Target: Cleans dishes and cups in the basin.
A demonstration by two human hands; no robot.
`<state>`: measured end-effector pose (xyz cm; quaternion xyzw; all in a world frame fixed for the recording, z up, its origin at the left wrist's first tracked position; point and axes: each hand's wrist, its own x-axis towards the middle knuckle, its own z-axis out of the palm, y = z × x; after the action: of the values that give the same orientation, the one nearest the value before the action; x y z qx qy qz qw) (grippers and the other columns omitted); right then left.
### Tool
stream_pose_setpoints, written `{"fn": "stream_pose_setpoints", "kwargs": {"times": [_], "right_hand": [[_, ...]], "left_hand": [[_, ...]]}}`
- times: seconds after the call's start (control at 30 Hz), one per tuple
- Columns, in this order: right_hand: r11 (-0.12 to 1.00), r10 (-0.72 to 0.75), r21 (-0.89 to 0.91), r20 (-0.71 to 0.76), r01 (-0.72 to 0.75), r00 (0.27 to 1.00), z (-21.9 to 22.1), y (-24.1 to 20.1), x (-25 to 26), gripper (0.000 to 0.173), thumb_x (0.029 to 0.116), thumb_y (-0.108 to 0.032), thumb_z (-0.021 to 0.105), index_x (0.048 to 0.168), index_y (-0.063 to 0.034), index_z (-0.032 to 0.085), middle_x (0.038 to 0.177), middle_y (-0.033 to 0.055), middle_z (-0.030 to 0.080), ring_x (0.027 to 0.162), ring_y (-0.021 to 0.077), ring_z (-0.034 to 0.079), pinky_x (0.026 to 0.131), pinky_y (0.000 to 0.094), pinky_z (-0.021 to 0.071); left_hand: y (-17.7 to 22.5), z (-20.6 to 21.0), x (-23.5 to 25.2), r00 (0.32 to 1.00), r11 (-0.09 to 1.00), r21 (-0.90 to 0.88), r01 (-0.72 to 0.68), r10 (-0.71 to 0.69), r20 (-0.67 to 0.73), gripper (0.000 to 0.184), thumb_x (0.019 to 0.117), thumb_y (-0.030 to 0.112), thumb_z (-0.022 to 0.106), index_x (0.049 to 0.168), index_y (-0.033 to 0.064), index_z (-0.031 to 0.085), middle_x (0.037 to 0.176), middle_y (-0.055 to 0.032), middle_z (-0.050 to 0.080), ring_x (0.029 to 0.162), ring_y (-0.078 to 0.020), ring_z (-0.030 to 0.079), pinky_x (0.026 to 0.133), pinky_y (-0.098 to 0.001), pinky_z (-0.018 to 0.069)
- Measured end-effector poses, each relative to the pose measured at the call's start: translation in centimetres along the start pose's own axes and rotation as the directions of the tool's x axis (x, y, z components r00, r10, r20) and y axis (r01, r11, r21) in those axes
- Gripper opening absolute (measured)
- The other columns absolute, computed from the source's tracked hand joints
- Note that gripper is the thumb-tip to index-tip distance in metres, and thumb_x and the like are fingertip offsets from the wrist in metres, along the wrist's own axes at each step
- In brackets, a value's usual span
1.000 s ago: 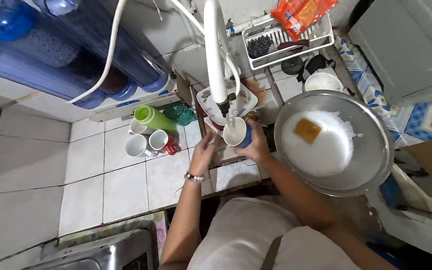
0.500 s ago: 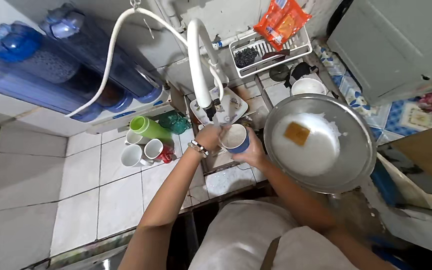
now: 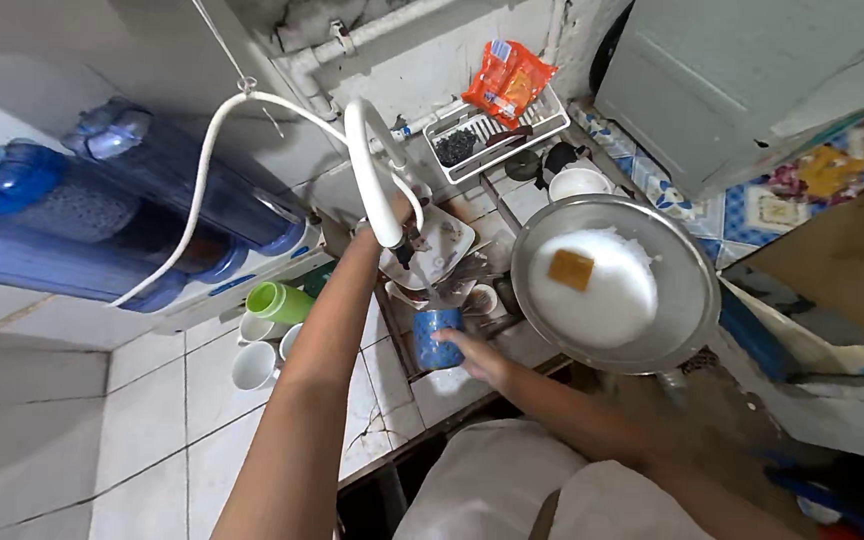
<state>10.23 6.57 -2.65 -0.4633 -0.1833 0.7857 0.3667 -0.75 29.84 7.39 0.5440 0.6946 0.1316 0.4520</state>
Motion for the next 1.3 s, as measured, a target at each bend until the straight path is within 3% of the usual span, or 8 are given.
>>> {"fn": "stream_pose_setpoints", "kwargs": {"times": [0.2,0.43,0.6,0.73,0.87,1.03,1.2,1.3], "right_hand": [[0.829,0.354,0.458,0.014,-0.321,0.935,0.5,1.2,0.9,0.042,0.1014,-0.043,0.055,0.131,-0.0135,0.053,0.116,0.0149,0.061,0.099,0.0263,0.066,0.076,0.0399,0.0587],[0.669,0.242,0.707,0.085,-0.229,0.967,-0.3,2.2,1.5,0.038,0.1019,-0.045,0.050,0.122,-0.0124,0.054,0.109,0.0131,0.064,0.095,0.0229,0.068,0.071,0.0357,0.0599],[0.671,0.151,0.720,0.100,-0.177,0.983,-2.2,0.4,-0.1,0.043,0.1026,-0.048,0.042,0.120,-0.0113,0.054,0.107,0.0148,0.065,0.092,0.0247,0.070,0.066,0.0358,0.0606],[0.879,-0.137,0.471,0.109,0.070,0.985,-5.1,-1.7,-2.5,0.045,0.0963,-0.036,0.046,0.131,-0.0069,0.043,0.111,0.0109,0.062,0.096,0.0200,0.067,0.074,0.0357,0.0602],[0.908,-0.409,0.160,0.134,0.388,0.903,-9.9,-5.6,-3.9,0.092,0.0622,-0.055,0.087,0.127,-0.0032,0.047,0.101,-0.0012,0.070,0.092,0.0084,0.070,0.083,0.0296,0.0607],[0.563,-0.578,-0.347,0.483,0.750,0.658,-18.9,-13.1,-2.6,0.093,0.0655,-0.035,0.087,0.139,0.0103,0.051,0.142,0.0161,0.056,0.122,0.0150,0.062,0.098,0.0329,0.0562],[-0.073,-0.124,-0.965,0.258,0.251,0.958,-24.4,-14.3,-0.1,0.105,0.0716,-0.021,0.093,0.158,-0.0016,0.036,0.170,0.0205,0.019,0.157,0.0436,0.011,0.124,0.0666,0.0095],[-0.326,0.016,-0.936,0.133,0.130,0.991,-25.4,-13.6,0.3,0.077,0.0913,-0.017,0.076,0.155,0.0026,0.038,0.169,0.0240,0.018,0.155,0.0493,0.012,0.119,0.0724,0.0142]], "left_hand": [[-0.3,-0.1,1.5,0.957,0.854,0.437,-0.283,0.285,0.062,0.061,0.1118,0.043,0.035,0.129,-0.0093,0.061,0.126,-0.0328,0.063,0.120,-0.0446,0.061,0.107,-0.0605,0.0417],[0.3,-0.4,2.6,0.917,0.679,0.622,-0.389,0.348,0.192,0.046,0.1111,0.032,0.042,0.128,-0.0057,0.063,0.125,-0.0306,0.064,0.118,-0.0443,0.061,0.105,-0.0599,0.0425],[-4.5,1.4,-3.2,0.966,0.922,0.324,-0.213,0.148,0.213,0.065,0.1097,0.053,0.032,0.130,-0.0032,0.057,0.093,-0.0175,0.064,0.074,-0.0220,0.059,0.073,-0.0410,0.0521],[-7.4,7.0,-11.0,0.929,0.991,0.026,-0.130,0.113,0.353,0.073,0.1103,0.052,0.014,0.146,-0.0004,0.049,0.143,-0.0234,0.056,0.133,-0.0313,0.054,0.112,-0.0504,0.0420],[-5.3,14.7,-12.6,0.981,0.857,-0.488,-0.167,0.194,0.004,0.066,0.1119,0.044,0.013,0.138,-0.0012,0.053,0.121,-0.0134,0.066,0.108,-0.0131,0.064,0.095,-0.0333,0.0538],[-0.4,19.1,-10.9,0.914,0.438,-0.802,-0.405,0.225,-0.339,0.035,0.1025,0.003,0.028,0.083,0.0119,0.057,0.071,0.0071,0.061,0.069,0.0006,0.061,0.069,-0.0182,0.0544],[0.5,21.9,-7.5,0.739,0.626,-0.394,-0.673,0.565,-0.366,0.031,0.0771,0.003,0.052,0.054,0.0205,0.041,0.052,0.0122,0.045,0.049,0.0020,0.044,0.050,-0.0197,0.0392],[3.4,24.2,-9.0,0.856,0.840,0.222,-0.495,0.515,-0.037,0.031,0.0891,0.020,0.064,0.068,-0.0029,0.061,0.068,-0.0118,0.061,0.067,-0.0231,0.060,0.067,-0.0436,0.0507]]}}
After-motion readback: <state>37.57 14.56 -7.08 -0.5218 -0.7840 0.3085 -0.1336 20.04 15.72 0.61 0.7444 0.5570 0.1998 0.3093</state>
